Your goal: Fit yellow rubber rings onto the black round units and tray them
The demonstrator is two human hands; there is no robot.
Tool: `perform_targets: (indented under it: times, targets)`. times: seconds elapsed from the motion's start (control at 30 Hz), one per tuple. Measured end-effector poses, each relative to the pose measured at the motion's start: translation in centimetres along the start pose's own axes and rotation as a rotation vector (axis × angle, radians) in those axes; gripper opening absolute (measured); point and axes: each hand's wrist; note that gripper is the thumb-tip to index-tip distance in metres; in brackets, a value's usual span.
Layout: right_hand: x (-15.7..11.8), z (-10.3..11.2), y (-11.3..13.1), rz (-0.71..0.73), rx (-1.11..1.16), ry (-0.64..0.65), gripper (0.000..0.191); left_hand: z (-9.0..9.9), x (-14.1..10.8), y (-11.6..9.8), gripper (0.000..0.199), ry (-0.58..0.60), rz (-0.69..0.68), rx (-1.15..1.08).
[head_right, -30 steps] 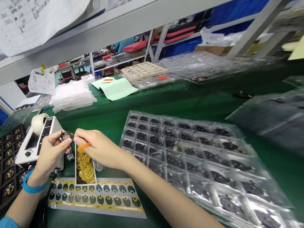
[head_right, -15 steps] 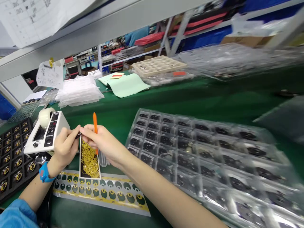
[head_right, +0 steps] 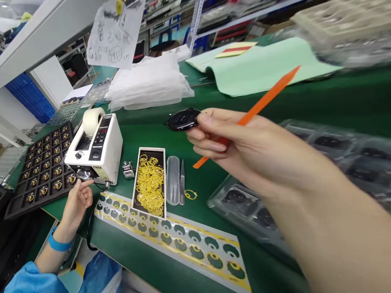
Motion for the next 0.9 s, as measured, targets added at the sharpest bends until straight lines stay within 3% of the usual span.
perform_targets:
  times: [0.1,0.23,0.3,0.43,0.5,0.6,0.67,0.77,0.9]
  targets:
    - [0.0,-0.2,-0.5,-0.135,0.096,-0.049,0.061,0.3,0.8,-0.7,0.054,-0.088,-0.067,-0.013]
    - [-0.2,-0.2,-0.6,-0.124,0.112,-0.034,0.054,-0.5,0.1,-2.3,0.036,-0.187,-0.309,0.040]
    - [-0.2,-0.2,-0.4,-0.121,0.102,-0.033,0.054,-0.6,-0.5,-3.7,0.029,-0.181,-0.428,0.123]
    - [-0.2,0.0,0.2,-0.119,0.091,-0.036,0.052,-0.6,-0.8,-7.6,0.018,0.029,-0.572,0.681]
    - [-0.1,0.0,0.3,-0.117,0.101,-0.018,0.051,-1.0,-0.8,-9.7,0.020,0.087,-0.625,0.825]
    - [-0.1,0.0,0.4,-0.105,0.104,0.051,0.050,-2.7,-1.1,-12.3,0.023,0.125,-0.719,0.652]
    - [0.0,0.0,0.3,-0.084,0.101,0.121,0.052,-4.6,-1.3,-13.2,0.027,0.263,-0.765,0.512]
    - [0.0,0.0,0.3,-0.052,0.127,0.260,0.052,-7.9,-1.2,-13.2,0.029,0.513,-0.718,0.402]
    - [-0.1,0.2,0.4,-0.023,0.154,0.402,0.054,-10.6,-0.4,-12.1,0.030,0.559,-0.655,0.406]
Point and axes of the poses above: each hand's wrist, its own x-axis towards the middle knuckle, its own z-axis out of the back of the hand, y = z × x, and after that the axes turned 12 degrees about z, right-handed
